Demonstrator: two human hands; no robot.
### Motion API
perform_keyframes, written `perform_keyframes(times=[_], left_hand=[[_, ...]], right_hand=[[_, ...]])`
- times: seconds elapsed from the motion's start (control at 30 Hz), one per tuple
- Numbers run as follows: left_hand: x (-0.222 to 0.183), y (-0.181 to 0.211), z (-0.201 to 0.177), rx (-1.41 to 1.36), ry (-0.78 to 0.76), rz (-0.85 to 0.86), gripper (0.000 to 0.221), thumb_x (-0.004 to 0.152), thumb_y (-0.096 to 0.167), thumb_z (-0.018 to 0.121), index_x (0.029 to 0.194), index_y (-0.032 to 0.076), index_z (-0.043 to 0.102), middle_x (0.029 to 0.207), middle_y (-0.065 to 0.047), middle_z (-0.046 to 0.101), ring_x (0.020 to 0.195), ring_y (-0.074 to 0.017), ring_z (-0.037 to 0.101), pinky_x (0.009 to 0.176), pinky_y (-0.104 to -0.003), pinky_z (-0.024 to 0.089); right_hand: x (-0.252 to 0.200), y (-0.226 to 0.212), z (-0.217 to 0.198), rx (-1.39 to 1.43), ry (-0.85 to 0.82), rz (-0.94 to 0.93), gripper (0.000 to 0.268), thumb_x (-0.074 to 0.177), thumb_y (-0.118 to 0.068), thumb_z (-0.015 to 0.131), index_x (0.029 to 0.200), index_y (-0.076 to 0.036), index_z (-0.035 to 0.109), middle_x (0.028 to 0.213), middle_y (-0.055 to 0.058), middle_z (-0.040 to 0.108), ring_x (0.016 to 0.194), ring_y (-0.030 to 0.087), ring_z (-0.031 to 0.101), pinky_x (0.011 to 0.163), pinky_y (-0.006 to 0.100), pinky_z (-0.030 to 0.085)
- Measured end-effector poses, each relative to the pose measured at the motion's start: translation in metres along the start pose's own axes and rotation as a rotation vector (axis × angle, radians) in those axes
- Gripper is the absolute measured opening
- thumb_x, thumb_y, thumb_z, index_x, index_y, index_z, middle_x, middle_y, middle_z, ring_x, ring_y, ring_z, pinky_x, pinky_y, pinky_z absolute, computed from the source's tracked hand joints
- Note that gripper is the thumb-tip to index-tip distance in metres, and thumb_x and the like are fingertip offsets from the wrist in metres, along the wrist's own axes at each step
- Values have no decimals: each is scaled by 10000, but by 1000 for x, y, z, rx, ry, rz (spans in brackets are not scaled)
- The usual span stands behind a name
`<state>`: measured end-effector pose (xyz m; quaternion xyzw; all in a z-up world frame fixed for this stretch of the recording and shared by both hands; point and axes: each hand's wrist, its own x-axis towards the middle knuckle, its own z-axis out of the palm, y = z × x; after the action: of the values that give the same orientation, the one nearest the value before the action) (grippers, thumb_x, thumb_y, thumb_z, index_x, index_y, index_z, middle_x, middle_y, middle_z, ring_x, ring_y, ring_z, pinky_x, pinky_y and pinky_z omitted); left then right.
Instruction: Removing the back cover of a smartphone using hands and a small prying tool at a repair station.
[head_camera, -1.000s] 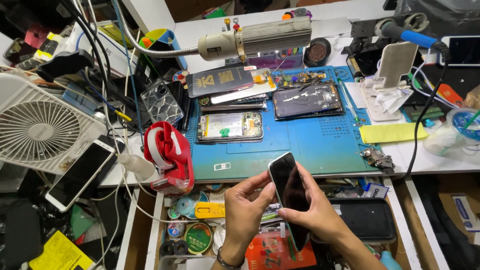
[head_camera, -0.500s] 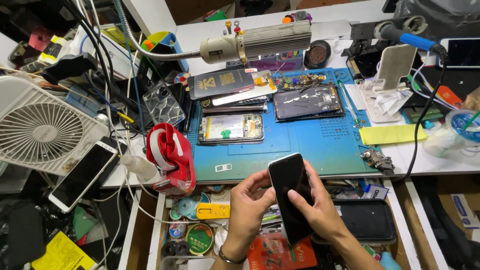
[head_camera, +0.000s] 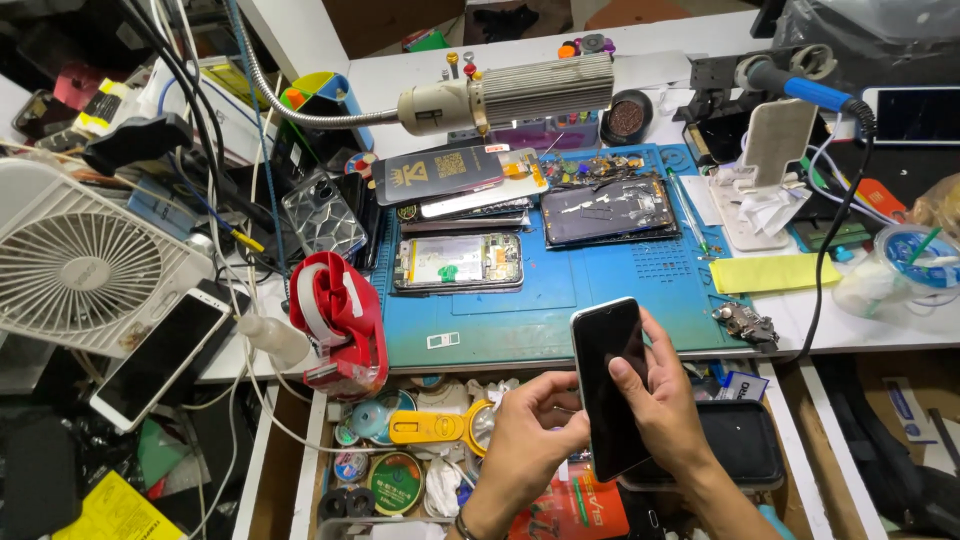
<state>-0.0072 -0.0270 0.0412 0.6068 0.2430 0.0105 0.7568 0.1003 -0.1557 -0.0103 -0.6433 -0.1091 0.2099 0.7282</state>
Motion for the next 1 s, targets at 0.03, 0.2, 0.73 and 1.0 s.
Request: perform_keyframes(times=[0.03,0.2,0.73,1.0], left_hand=[[-2,-1,-1,-4,4,-6,303,845,82,712,1141,40,760,860,-55,774,736,-102,720,645,-247,623],[-2,4,-8,86,-16,62,315,851,78,690,1147,65,797,857,-53,814,754,-97,770,717,-227,661],[-13,-24,16,600,-254,707,871,875,447,681,1543,-13,365,1485,-221,479,1341,-364,504,1075,-471,456],[-13,-49,38,810,126,1159,558,1100,507,445,1383,54,609,1368,-213,602,1027,-347,517,852,-521,472]], right_hand=[[-1,0,1,-3,-3,7,839,873,-215,629,1636,-126,290,1353,176,678,1119,240,690,874,344,576],[2,-4,2,-54,-39,13,831,885,-249,599,1644,-151,276,1318,184,683,1068,254,704,854,356,574],[2,1,-1,413,-92,64,624,998,-454,505,1546,-165,439,752,-13,433,434,50,311,270,206,293],[48,79,-35,1206,-932,137,666,1122,-513,377,1645,-125,237,1038,181,558,680,258,513,481,375,546]])
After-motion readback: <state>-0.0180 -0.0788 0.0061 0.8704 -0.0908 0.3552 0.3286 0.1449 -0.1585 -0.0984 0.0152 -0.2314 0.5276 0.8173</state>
